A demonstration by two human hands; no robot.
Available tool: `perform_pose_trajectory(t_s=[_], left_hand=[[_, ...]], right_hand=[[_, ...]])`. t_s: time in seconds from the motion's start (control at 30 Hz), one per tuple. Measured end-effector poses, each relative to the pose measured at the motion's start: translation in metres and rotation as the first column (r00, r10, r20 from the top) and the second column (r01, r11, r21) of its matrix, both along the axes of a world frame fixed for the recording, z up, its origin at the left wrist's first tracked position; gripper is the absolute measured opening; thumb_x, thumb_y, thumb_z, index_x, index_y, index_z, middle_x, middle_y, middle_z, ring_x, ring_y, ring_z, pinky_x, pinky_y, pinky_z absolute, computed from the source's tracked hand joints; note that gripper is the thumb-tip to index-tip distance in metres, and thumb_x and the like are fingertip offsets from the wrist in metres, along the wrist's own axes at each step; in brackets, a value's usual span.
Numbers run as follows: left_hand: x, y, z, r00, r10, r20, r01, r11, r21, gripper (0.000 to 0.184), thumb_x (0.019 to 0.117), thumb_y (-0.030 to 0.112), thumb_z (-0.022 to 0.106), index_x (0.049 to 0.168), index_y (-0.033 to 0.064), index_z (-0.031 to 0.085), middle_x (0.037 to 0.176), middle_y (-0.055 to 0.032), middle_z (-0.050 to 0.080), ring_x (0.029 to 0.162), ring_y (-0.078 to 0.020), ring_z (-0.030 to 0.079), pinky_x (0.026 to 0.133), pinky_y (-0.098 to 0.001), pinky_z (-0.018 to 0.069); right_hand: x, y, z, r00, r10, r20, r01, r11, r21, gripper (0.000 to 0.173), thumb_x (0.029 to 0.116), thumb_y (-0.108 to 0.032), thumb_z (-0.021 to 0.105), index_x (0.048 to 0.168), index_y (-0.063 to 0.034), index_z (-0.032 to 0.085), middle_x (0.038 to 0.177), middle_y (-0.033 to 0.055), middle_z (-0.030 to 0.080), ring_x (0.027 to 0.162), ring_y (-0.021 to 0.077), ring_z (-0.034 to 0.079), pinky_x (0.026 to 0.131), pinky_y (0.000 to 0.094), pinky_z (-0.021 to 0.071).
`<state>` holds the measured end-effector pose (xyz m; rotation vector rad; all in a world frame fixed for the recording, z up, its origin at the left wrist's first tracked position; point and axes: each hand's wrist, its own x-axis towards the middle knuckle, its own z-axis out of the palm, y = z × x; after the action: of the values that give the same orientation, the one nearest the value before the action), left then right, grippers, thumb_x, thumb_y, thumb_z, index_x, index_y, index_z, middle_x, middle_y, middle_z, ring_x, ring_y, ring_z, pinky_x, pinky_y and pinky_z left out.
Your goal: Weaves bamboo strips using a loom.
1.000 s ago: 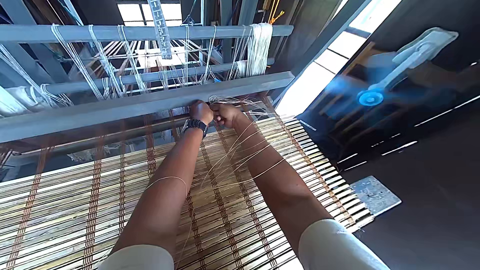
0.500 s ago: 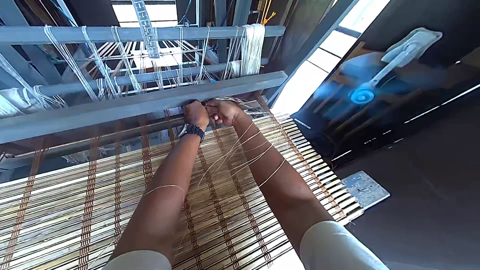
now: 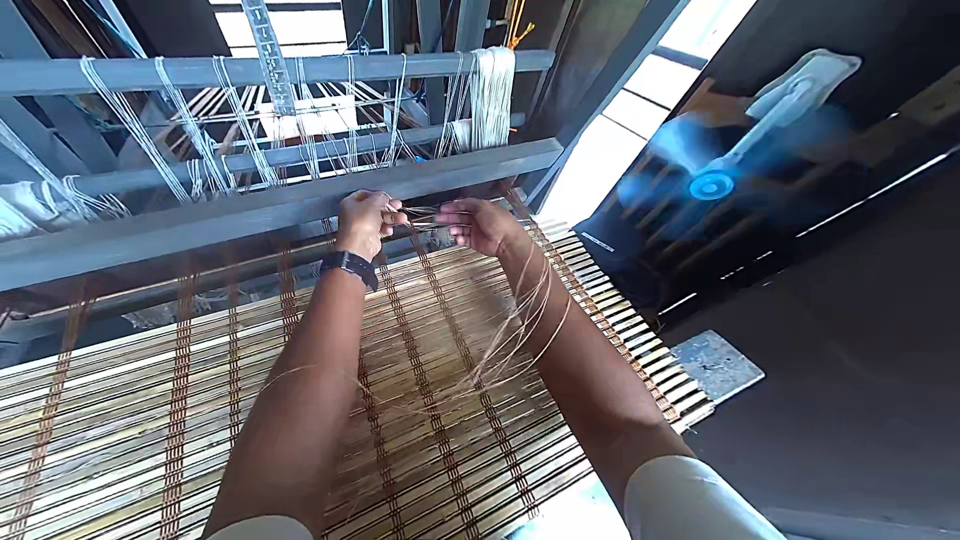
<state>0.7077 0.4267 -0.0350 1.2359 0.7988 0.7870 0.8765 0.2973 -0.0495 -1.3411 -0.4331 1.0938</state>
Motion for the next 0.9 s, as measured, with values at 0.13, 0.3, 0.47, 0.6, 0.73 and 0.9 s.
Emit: perform_pose_trajectory(t_s=[0.13,0.3,0.47,0.6,0.73,0.9], left_hand=[[-0.019,0.008,0.006,0.993,-0.061,0.099,0.078,0.981,-0.179,0.014,0.1052,0.018,0.055,0.108,0.0068,0.062,0.083,-0.0056,0.066,0.061,-0.0121,0.064,0.053,-0.0244,0.0544],[-0.048,0.024,0.034,0.989,-0.127,0.072,0.136,0.982,-0.13,0.012,0.1036,0.019,0.058,0.108,0.0099,0.064,0.076,-0.0003,0.061,0.059,-0.0087,0.058,0.053,-0.0227,0.0515],[-0.071,0.028,0.065,0.986,-0.163,0.034,0.166,0.982,-0.093,0.018,0.1057,0.022,0.055,0.109,0.0085,0.066,0.071,0.0014,0.059,0.053,-0.0066,0.055,0.049,-0.0197,0.0485],[-0.09,0.026,0.088,0.967,-0.253,0.028,0.254,0.965,-0.07,0.021,0.1078,0.027,0.051,0.109,0.0112,0.065,0.068,0.0058,0.055,0.048,-0.0012,0.046,0.043,-0.0149,0.0407],[-0.117,0.032,0.112,0.966,-0.247,0.077,0.248,0.969,-0.003,0.025,0.1091,0.034,0.047,0.094,0.0179,0.058,0.068,0.0081,0.054,0.046,0.001,0.042,0.042,-0.0136,0.0369],[-0.166,0.046,0.147,0.957,-0.139,0.253,0.126,0.99,0.068,0.028,0.1103,0.035,0.042,0.089,0.0223,0.055,0.066,0.0113,0.05,0.044,0.0031,0.037,0.041,-0.0106,0.033]], right_hand=[[-0.022,-0.008,-0.002,0.902,0.091,0.423,-0.132,0.989,0.068,0.024,0.108,-0.015,0.051,0.12,-0.0031,0.068,0.111,0.0084,0.074,0.068,0.0143,0.068,0.053,0.0291,0.0553],[-0.057,0.018,-0.011,0.588,0.104,0.802,-0.194,0.981,0.015,0.034,0.1032,-0.009,0.058,0.136,-0.0073,0.064,0.119,0.0146,0.071,0.086,0.0227,0.073,0.078,0.0423,0.0622],[-0.075,0.039,-0.02,0.35,-0.006,0.937,-0.12,0.991,0.051,0.02,0.098,-0.006,0.061,0.114,-0.0028,0.073,0.103,0.0146,0.073,0.093,0.0257,0.071,0.089,0.0468,0.0568],[-0.08,0.042,-0.024,0.329,-0.072,0.942,-0.061,0.993,0.097,0.018,0.0992,-0.01,0.063,0.109,-0.0014,0.075,0.104,0.0154,0.074,0.096,0.0274,0.071,0.092,0.048,0.0563],[-0.085,0.038,-0.027,0.266,-0.097,0.959,-0.062,0.991,0.117,0.019,0.1014,-0.012,0.061,0.111,-0.003,0.075,0.105,0.0161,0.074,0.095,0.0303,0.071,0.09,0.052,0.0561],[-0.108,0.015,-0.019,0.24,-0.122,0.963,-0.054,0.989,0.139,0.02,0.1035,-0.01,0.059,0.115,-0.0037,0.073,0.106,0.0181,0.073,0.097,0.034,0.07,0.089,0.0552,0.0559]])
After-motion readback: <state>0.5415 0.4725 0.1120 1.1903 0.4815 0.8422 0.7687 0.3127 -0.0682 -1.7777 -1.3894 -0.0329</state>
